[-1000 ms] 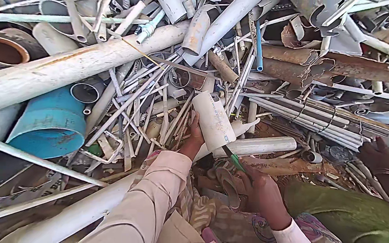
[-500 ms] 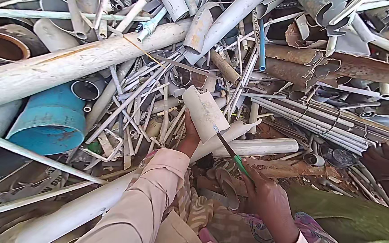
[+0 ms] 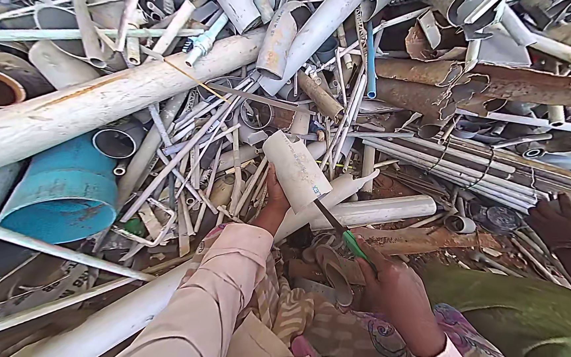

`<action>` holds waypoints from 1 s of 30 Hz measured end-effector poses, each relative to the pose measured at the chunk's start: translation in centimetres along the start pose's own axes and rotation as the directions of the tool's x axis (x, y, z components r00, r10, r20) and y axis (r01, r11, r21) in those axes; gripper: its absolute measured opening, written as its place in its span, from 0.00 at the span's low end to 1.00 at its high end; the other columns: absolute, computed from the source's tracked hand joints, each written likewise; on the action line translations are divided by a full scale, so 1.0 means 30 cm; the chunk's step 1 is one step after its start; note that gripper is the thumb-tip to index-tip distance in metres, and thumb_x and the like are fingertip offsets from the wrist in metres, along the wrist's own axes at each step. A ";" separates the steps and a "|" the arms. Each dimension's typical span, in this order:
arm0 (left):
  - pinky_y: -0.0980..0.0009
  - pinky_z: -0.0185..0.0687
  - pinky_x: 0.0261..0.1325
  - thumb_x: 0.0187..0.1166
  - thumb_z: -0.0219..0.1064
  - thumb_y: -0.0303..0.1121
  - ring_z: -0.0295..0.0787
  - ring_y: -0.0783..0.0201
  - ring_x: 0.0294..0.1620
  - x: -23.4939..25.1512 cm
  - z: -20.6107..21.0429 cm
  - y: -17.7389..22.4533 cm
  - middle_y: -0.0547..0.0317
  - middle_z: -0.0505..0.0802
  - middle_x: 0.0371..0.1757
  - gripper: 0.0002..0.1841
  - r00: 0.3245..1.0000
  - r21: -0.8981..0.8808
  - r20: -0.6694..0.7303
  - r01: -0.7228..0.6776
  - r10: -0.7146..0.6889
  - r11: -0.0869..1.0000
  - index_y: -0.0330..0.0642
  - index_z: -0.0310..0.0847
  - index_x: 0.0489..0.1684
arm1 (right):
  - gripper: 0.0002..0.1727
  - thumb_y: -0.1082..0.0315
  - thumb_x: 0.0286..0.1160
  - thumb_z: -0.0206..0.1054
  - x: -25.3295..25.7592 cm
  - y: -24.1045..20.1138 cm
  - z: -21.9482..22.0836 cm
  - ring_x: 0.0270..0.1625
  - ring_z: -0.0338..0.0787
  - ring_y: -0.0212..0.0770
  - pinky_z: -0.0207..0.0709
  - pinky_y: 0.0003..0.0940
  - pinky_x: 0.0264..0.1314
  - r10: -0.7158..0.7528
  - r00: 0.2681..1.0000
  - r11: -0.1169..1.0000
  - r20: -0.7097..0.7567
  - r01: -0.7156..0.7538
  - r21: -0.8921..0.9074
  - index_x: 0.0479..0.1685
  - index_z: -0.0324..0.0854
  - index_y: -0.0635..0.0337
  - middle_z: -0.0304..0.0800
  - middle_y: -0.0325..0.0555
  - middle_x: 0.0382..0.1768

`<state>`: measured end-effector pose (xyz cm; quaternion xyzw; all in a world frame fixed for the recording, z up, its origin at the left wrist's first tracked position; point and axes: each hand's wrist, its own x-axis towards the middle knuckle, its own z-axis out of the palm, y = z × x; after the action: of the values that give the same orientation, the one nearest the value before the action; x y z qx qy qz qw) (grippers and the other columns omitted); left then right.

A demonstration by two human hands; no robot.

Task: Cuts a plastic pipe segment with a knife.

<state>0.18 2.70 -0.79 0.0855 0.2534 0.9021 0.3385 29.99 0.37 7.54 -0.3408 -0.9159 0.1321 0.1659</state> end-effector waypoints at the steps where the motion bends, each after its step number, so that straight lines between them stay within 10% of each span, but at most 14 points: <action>1: 0.54 0.87 0.60 0.90 0.31 0.62 0.90 0.60 0.59 0.002 0.005 0.001 0.55 0.92 0.57 0.33 1.000 -0.014 -0.025 0.013 -0.014 1.000 0.52 0.73 0.72 | 0.22 0.61 0.79 0.64 0.000 0.003 0.000 0.30 0.95 0.62 0.84 0.64 0.31 0.003 1.000 1.000 -0.009 -0.003 -0.005 0.68 0.90 0.57 0.97 0.57 0.33; 12: 0.46 0.83 0.64 0.86 0.28 0.67 0.87 0.53 0.64 -0.008 0.017 -0.002 0.49 0.88 0.64 0.38 0.983 -0.051 -0.140 0.116 -0.122 0.992 0.52 0.66 0.80 | 0.20 0.59 0.75 0.67 0.042 0.040 0.030 0.21 0.91 0.59 0.77 0.57 0.16 -0.065 0.969 0.972 -0.240 0.007 -0.234 0.62 0.94 0.54 0.93 0.56 0.27; 18: 0.53 0.85 0.62 0.90 0.31 0.61 0.88 0.58 0.61 0.001 0.024 0.023 0.52 0.89 0.60 0.33 0.991 0.017 -0.130 0.046 -0.043 0.999 0.51 0.66 0.78 | 0.24 0.58 0.75 0.67 -0.002 -0.019 0.010 0.34 0.96 0.55 0.87 0.59 0.36 -0.036 0.998 0.988 0.048 0.028 0.154 0.69 0.90 0.55 0.98 0.53 0.39; 23: 0.51 0.85 0.62 0.89 0.31 0.63 0.89 0.58 0.61 0.004 0.012 0.031 0.54 0.91 0.59 0.33 0.993 -0.041 -0.107 0.046 -0.050 0.998 0.53 0.70 0.76 | 0.20 0.62 0.71 0.68 0.014 -0.008 0.021 0.24 0.93 0.58 0.80 0.59 0.19 -0.072 0.982 0.991 -0.174 0.050 -0.127 0.60 0.95 0.54 0.95 0.56 0.32; 30: 0.57 0.88 0.60 0.92 0.36 0.56 0.91 0.61 0.57 -0.009 0.019 0.028 0.55 0.92 0.56 0.27 1.000 0.019 -0.019 -0.007 0.007 1.000 0.51 0.69 0.74 | 0.20 0.61 0.71 0.66 0.004 0.012 -0.018 0.26 0.94 0.57 0.82 0.58 0.23 -0.072 0.989 0.996 -0.131 0.065 -0.057 0.60 0.95 0.53 0.96 0.54 0.32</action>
<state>0.09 2.20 0.14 0.0810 0.2646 0.9018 0.3321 30.32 0.79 7.93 -0.3215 -0.9170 0.0794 0.2222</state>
